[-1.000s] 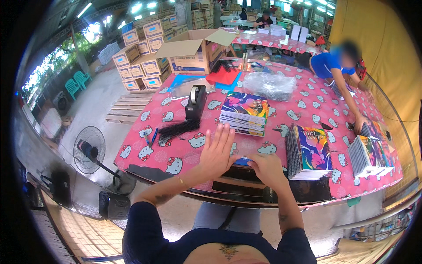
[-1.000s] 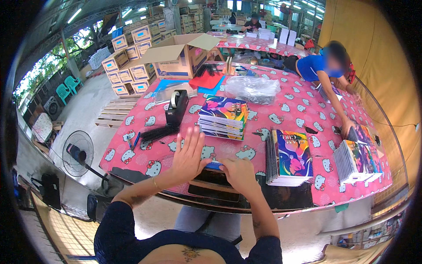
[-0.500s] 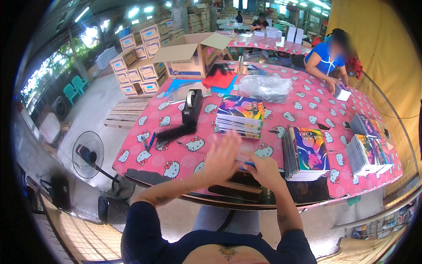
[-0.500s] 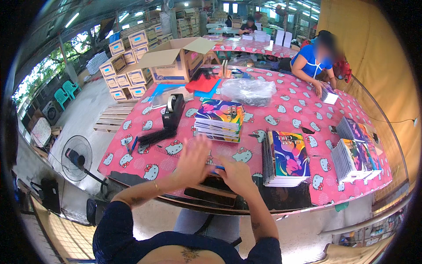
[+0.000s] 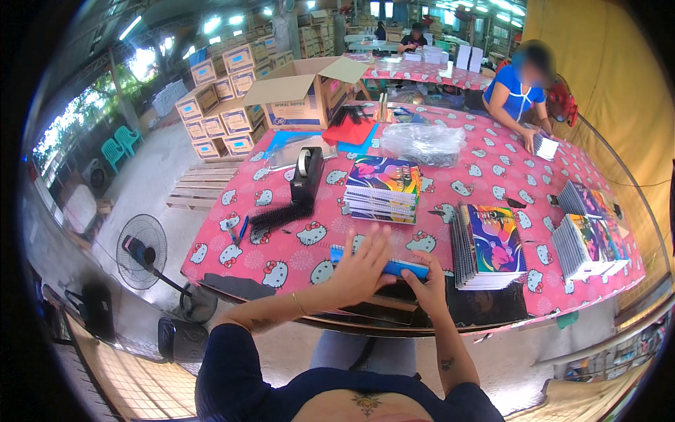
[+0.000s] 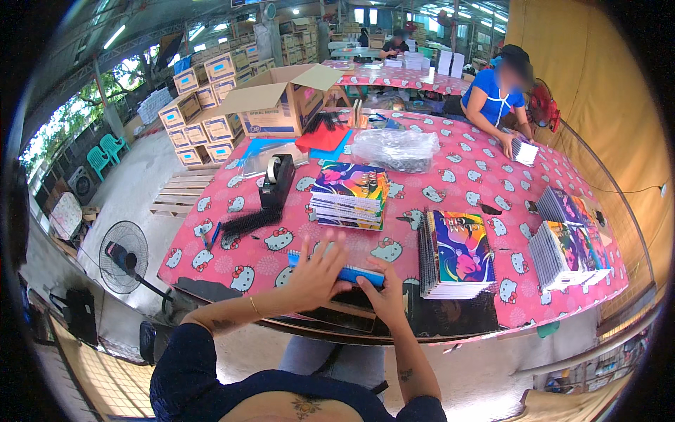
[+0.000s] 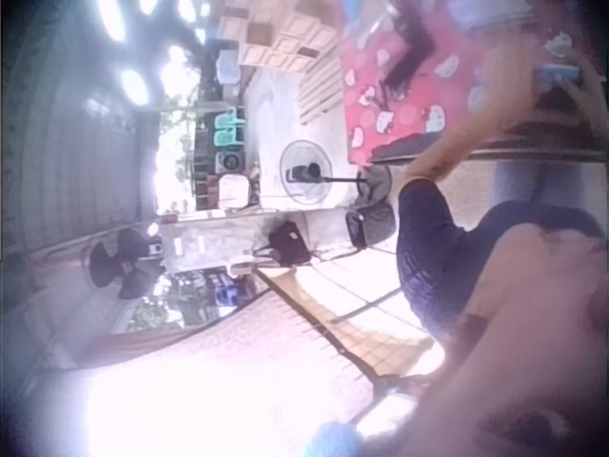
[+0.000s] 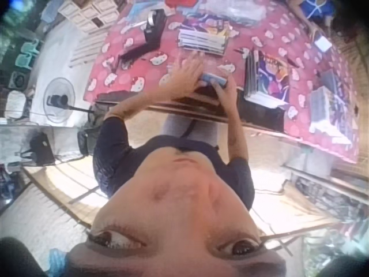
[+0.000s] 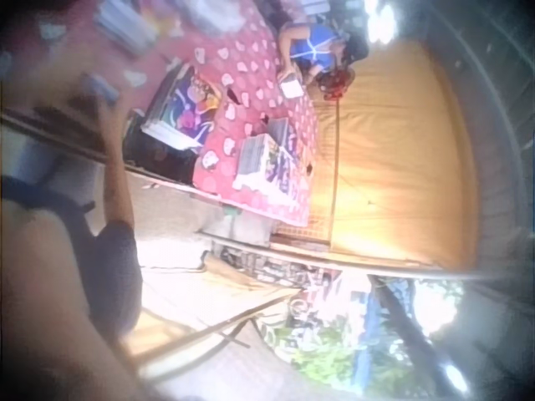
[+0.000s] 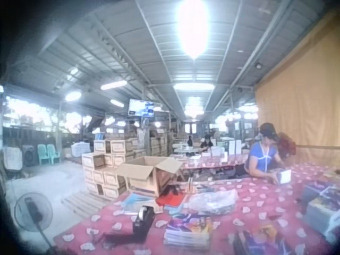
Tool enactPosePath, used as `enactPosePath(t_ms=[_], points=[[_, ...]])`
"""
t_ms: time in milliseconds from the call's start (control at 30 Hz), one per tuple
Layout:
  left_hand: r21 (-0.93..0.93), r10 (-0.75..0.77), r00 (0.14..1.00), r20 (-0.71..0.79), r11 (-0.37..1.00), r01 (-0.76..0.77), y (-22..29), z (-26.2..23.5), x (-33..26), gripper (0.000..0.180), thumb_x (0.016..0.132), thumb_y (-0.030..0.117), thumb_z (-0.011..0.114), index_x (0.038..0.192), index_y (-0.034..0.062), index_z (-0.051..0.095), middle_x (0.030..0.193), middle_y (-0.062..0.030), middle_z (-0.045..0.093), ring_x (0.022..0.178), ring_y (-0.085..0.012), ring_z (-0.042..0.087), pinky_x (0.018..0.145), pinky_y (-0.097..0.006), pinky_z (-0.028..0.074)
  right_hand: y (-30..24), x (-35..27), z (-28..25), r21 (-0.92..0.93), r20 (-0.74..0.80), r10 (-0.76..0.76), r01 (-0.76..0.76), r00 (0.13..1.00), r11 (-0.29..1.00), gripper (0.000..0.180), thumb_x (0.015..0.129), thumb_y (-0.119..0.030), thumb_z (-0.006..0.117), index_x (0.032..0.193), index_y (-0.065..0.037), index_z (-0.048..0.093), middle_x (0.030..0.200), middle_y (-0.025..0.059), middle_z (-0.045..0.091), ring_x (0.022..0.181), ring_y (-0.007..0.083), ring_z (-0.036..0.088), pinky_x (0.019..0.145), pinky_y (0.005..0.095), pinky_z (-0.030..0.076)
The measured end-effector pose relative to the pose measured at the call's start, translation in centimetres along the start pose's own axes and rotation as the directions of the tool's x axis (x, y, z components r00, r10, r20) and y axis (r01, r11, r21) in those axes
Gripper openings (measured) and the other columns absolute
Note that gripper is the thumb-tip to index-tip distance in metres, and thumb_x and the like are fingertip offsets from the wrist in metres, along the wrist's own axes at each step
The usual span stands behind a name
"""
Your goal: The person aligns a notebook cover with a stack of paper and manually threads a blue plastic spiral through the pre-punched holes, handling one book at a time on a table.
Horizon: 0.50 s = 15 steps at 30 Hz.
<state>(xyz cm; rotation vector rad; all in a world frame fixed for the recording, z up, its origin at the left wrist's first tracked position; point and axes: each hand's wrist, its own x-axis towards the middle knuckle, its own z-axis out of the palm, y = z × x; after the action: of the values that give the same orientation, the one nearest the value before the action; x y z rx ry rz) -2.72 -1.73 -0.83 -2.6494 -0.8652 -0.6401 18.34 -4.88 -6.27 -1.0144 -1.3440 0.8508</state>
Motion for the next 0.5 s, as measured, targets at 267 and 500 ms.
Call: enactPosePath(t_ms=[267,500], points=[[0.082,-0.032,0.998,0.057,0.996,0.027,0.1,-0.1,0.7,0.083,0.094,0.058,0.052,0.146,-0.0060,0.041,0.155,-0.0294,0.036,0.146,-0.0419,0.034,0.113,-0.068,0.023,-0.6,-0.1,1.0,0.119,0.056,0.048,-0.054,0.997,0.991,0.043,0.094,-0.002,0.068,0.131,-0.006,0.048,0.111,0.0099,0.063,0.099,0.0153,0.062,0.089,0.0301,0.049],[0.069,-0.076,0.996,0.038,0.995,0.073,0.4,-0.7,2.3,0.088,0.091,0.059,0.055,0.149,-0.0043,0.037,0.158,-0.0247,0.034,0.149,-0.0389,0.031,0.115,-0.066,0.022,-0.5,0.4,-0.6,-0.088,0.183,0.064,-0.049,0.981,0.995,0.021,0.098,-0.016,0.066,0.110,0.002,0.069,0.096,0.0093,0.072,0.084,0.0120,0.061,0.076,0.0315,0.050]])
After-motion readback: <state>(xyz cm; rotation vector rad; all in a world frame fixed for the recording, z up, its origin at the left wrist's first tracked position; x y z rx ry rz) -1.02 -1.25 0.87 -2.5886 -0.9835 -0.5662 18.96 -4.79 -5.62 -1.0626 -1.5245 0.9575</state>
